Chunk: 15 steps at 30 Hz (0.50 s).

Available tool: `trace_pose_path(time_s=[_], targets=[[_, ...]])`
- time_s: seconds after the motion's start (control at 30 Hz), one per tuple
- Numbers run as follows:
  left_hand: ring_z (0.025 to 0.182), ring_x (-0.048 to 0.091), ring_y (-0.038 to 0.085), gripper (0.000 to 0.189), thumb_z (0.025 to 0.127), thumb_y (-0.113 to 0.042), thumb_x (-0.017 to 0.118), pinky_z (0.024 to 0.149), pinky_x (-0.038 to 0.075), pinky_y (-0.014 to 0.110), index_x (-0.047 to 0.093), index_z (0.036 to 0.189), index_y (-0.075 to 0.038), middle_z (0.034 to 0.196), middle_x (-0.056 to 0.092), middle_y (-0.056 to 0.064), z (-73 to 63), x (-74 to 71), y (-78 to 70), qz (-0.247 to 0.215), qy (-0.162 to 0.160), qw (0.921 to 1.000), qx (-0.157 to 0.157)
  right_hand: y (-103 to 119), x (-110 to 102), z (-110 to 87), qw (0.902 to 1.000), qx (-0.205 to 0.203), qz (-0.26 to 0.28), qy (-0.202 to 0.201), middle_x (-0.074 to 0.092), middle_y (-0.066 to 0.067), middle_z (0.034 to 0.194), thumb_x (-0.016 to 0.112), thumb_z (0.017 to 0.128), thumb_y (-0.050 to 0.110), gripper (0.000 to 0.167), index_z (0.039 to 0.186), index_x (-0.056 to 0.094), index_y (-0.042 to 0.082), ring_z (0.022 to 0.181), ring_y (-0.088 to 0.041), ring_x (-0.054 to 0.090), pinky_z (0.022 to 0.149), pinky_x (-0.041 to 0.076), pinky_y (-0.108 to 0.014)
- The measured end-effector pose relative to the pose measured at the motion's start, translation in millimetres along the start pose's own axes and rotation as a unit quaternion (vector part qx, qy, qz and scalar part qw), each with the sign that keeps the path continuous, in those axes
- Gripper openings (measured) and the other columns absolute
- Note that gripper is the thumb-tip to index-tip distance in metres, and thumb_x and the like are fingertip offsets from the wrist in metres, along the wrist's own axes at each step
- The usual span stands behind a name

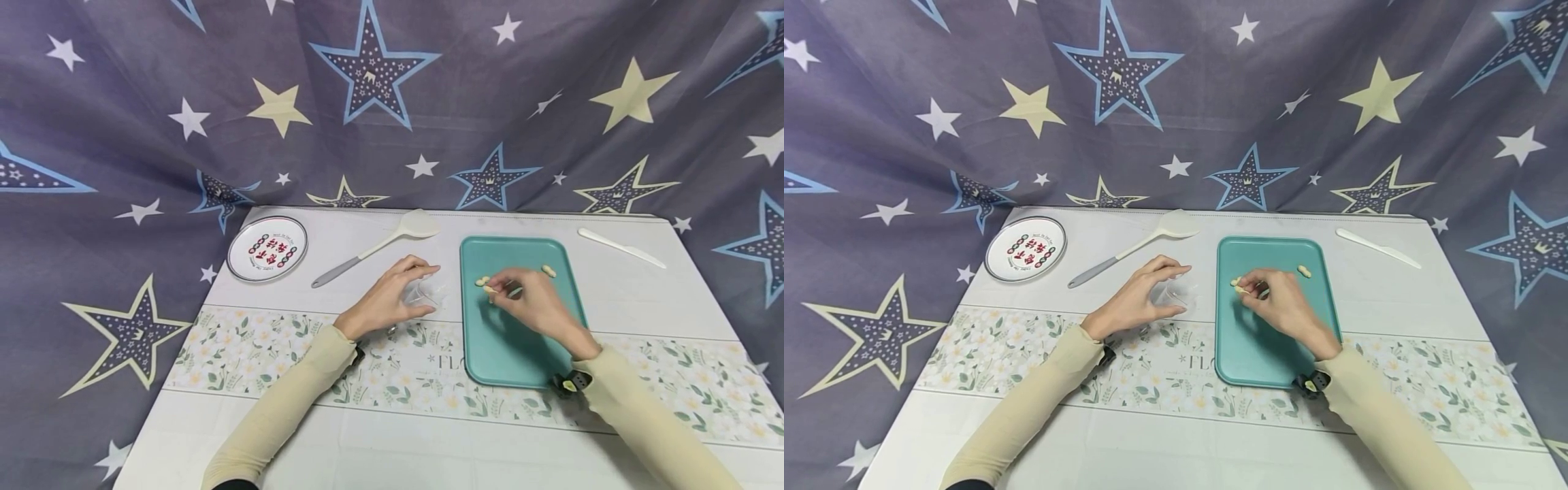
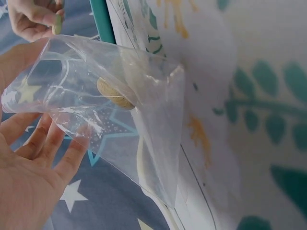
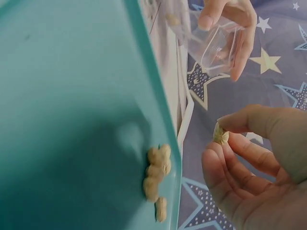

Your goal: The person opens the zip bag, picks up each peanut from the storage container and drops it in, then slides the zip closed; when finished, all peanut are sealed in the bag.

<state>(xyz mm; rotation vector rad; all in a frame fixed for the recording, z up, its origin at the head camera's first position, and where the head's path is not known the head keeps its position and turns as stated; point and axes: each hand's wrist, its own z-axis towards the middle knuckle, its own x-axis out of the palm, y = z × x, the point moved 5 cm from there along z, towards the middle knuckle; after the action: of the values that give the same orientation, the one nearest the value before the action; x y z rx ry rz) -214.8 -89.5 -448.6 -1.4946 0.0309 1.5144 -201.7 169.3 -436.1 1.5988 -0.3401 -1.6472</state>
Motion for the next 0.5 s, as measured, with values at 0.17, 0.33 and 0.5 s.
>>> trace_pose_path(time_s=[0.17, 0.33, 0.5], targets=[[0.134, 0.054, 0.018, 0.073, 0.087, -0.031, 0.086, 0.116, 0.049, 0.038, 0.055, 0.152, -0.018, 0.14, 0.055, 0.001, 0.1, -0.3, -0.4, -0.004, 0.001, 1.0, -0.001, 10.2, 7.5, 6.2, 0.9998, -0.015, 0.016, 0.003, 0.078, -0.008, 0.09, 0.076, 0.09, 0.002, 0.014, 0.104, 0.079, 0.005, 0.08, -0.017, 0.071, 0.074, 0.063, -0.027], [0.134, 0.054, 0.017, 0.074, 0.087, -0.032, 0.087, 0.117, 0.048, 0.037, 0.055, 0.152, -0.018, 0.14, 0.055, 0.0, -0.5, 0.4, -0.8, -0.001, -0.001, 1.0, -0.001, 20.5, 14.9, 11.8, 0.9993, -0.021, 0.029, 0.013, 0.077, -0.007, 0.091, 0.077, 0.09, 0.003, 0.014, 0.104, 0.078, 0.006, 0.081, -0.017, 0.071, 0.074, 0.064, -0.031], [0.132, 0.054, 0.017, 0.073, 0.087, -0.033, 0.086, 0.115, 0.049, 0.038, 0.056, 0.151, -0.015, 0.14, 0.055, 0.001, -1.2, 0.7, -1.5, 0.003, 0.0, 1.0, 0.003, 28.8, 21.4, 15.9, 0.9988, -0.032, 0.032, 0.019, 0.077, -0.006, 0.09, 0.077, 0.091, 0.004, 0.013, 0.103, 0.079, 0.007, 0.081, -0.016, 0.071, 0.074, 0.064, -0.033]])
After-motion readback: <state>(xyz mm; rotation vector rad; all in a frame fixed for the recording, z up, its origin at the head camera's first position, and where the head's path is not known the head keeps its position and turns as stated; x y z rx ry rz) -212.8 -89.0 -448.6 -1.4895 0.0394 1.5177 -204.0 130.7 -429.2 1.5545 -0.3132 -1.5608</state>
